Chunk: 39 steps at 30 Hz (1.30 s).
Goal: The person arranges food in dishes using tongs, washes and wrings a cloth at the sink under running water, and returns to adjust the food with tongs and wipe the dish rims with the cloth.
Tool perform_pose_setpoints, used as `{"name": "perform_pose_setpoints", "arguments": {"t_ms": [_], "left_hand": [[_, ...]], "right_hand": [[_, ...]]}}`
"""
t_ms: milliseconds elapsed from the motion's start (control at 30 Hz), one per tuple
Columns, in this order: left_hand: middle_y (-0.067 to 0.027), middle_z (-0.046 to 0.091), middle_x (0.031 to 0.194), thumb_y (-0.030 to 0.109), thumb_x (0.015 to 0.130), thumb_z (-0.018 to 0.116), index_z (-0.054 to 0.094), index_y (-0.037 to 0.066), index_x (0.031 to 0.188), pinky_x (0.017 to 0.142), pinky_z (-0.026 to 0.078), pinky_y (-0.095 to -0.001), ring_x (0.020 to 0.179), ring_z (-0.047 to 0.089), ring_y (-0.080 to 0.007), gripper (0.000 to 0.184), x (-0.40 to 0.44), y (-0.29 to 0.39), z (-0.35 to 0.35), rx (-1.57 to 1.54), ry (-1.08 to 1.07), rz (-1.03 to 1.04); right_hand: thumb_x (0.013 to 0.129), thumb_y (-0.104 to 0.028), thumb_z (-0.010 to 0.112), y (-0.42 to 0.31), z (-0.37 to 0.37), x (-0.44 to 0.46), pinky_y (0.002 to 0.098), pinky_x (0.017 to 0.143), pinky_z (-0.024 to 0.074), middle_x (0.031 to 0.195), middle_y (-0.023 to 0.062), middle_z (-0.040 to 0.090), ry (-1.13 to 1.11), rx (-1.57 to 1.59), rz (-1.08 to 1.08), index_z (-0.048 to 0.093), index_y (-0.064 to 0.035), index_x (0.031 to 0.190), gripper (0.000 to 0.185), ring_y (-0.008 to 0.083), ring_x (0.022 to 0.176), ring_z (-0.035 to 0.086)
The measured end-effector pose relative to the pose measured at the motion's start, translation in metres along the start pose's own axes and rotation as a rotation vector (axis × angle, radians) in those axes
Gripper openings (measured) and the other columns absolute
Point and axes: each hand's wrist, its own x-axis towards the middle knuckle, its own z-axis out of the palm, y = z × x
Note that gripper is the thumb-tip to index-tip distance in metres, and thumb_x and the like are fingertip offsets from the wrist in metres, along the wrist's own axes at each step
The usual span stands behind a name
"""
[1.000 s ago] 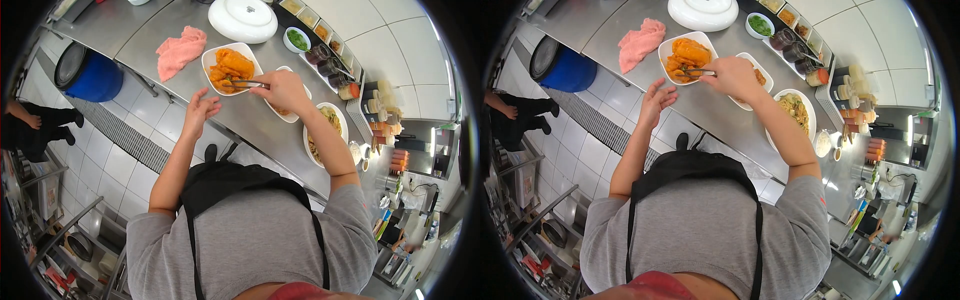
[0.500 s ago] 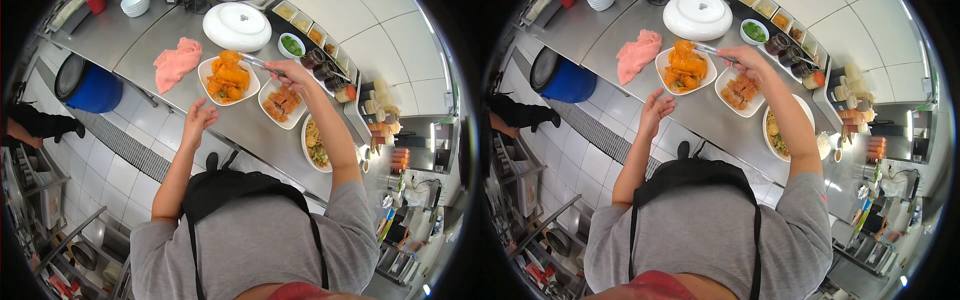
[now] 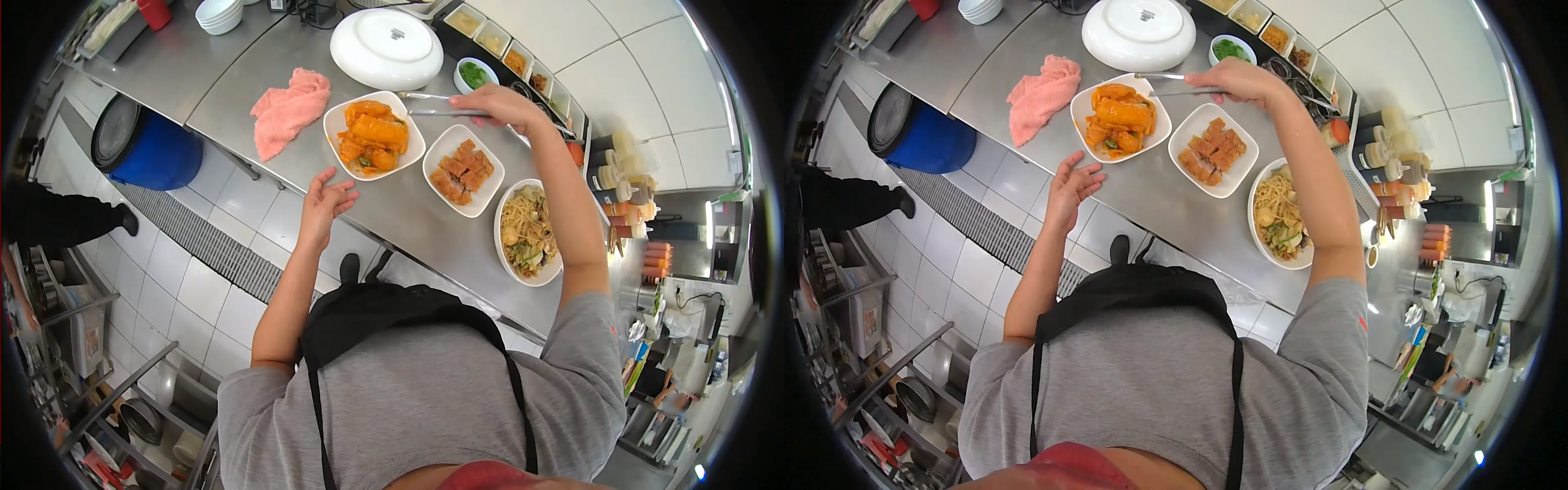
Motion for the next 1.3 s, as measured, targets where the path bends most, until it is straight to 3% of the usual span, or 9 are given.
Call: {"name": "perform_pose_setpoints", "arguments": {"t_ms": [33,67,167,367,633,767,1067,1167,1300], "left_hand": [[-0.0174,0.056,0.108,0.006,0.082,0.049,0.030,-0.001,0.128,0.079,0.047,-0.0288,0.091,0.060,-0.0219,0.050,0.000,-0.001,0.000,0.003,0.000,0.005],[-0.0173,0.056,0.108,0.006,0.082,0.049,0.030,0.000,0.128,0.079,0.047,-0.0287,0.090,0.060,-0.0218,0.050,0.000,-0.002,0.000,0.006,-0.001,0.007],[-0.0167,0.056,0.107,0.007,0.082,0.049,0.030,-0.001,0.128,0.079,0.047,-0.0285,0.090,0.060,-0.0215,0.050,0.000,-0.001,0.002,0.007,-0.004,0.011],[-0.0177,0.055,0.110,0.009,0.084,0.047,0.029,-0.001,0.128,0.080,0.048,-0.0292,0.092,0.060,-0.0228,0.049,0.000,-0.002,0.000,0.061,-0.004,0.024],[-0.0184,0.054,0.111,0.009,0.084,0.045,0.029,-0.001,0.128,0.080,0.048,-0.0293,0.093,0.059,-0.0235,0.048,0.000,0.000,-0.002,0.061,-0.028,0.028],[-0.0187,0.054,0.111,0.009,0.085,0.045,0.029,-0.001,0.128,0.080,0.048,-0.0293,0.093,0.060,-0.0237,0.048,0.000,0.001,-0.002,0.069,-0.028,0.021],[-0.0177,0.057,0.107,0.012,0.086,0.046,0.028,-0.001,0.129,0.078,0.049,-0.0286,0.090,0.061,-0.0228,0.049,0.001,0.001,-0.002,0.072,-0.032,0.020],[-0.0142,0.059,0.102,0.013,0.086,0.048,0.037,-0.001,0.124,0.072,0.049,-0.0280,0.083,0.062,-0.0207,0.042,-0.001,0.009,-0.005,0.172,-0.016,0.013],[-0.0106,0.061,0.085,0.010,0.082,0.051,0.055,0.001,0.101,0.057,0.046,-0.0324,0.066,0.060,-0.0241,0.022,0.026,0.052,-0.025,0.842,0.255,0.458]], "right_hand": [[0.076,-0.050,0.061,-0.003,-0.004,-0.002,0.0222,0.039,0.0205,0.049,-0.0024,0.044,0.037,-0.072,-0.055,0.062,-0.0071,0.064,0.045,0.0053,0.041,0.029],[0.074,-0.050,0.061,-0.004,-0.007,0.006,0.0248,0.046,0.0334,0.056,0.0022,0.052,0.078,-0.167,-0.082,0.068,-0.0063,0.072,0.044,0.0095,0.049,0.041],[0.073,-0.049,0.062,-0.005,0.021,0.033,0.0265,0.057,0.0436,0.070,0.0076,0.062,0.237,-0.159,-0.363,0.069,-0.0069,0.087,0.045,0.0136,0.061,0.053],[0.074,-0.038,0.065,-0.009,0.041,0.037,0.0270,0.063,0.0433,0.075,0.0075,0.063,0.148,-0.361,-0.305,0.066,-0.0085,0.100,0.039,0.0151,0.066,0.054],[0.071,-0.046,0.062,-0.015,0.030,0.004,0.0295,0.068,0.0468,0.085,0.0098,0.066,0.251,-0.359,-0.333,0.067,-0.0154,0.100,0.042,0.0209,0.076,0.062],[0.073,-0.039,0.063,-0.005,0.067,-0.042,0.0341,0.057,0.0457,0.073,0.0049,0.064,0.258,-0.590,-0.366,0.067,-0.0181,0.098,0.033,0.0228,0.066,0.060],[0.073,-0.030,0.064,0.017,0.118,-0.052,0.0325,0.054,0.0447,0.071,0.0010,0.058,0.444,-0.709,-0.457,0.065,-0.0209,0.099,0.027,0.0208,0.064,0.058],[0.073,-0.032,0.064,0.005,0.116,-0.061,0.0344,0.053,0.0456,0.073,0.0016,0.061,0.424,-0.723,-0.454,0.065,-0.0183,0.098,0.029,0.0204,0.064,0.060],[0.077,-0.034,0.062,-0.004,0.112,-0.068,0.0320,0.051,0.0436,0.065,0.0032,0.057,0.453,-0.374,-0.418,0.064,-0.0132,0.099,0.030,0.0171,0.058,0.057]]}}
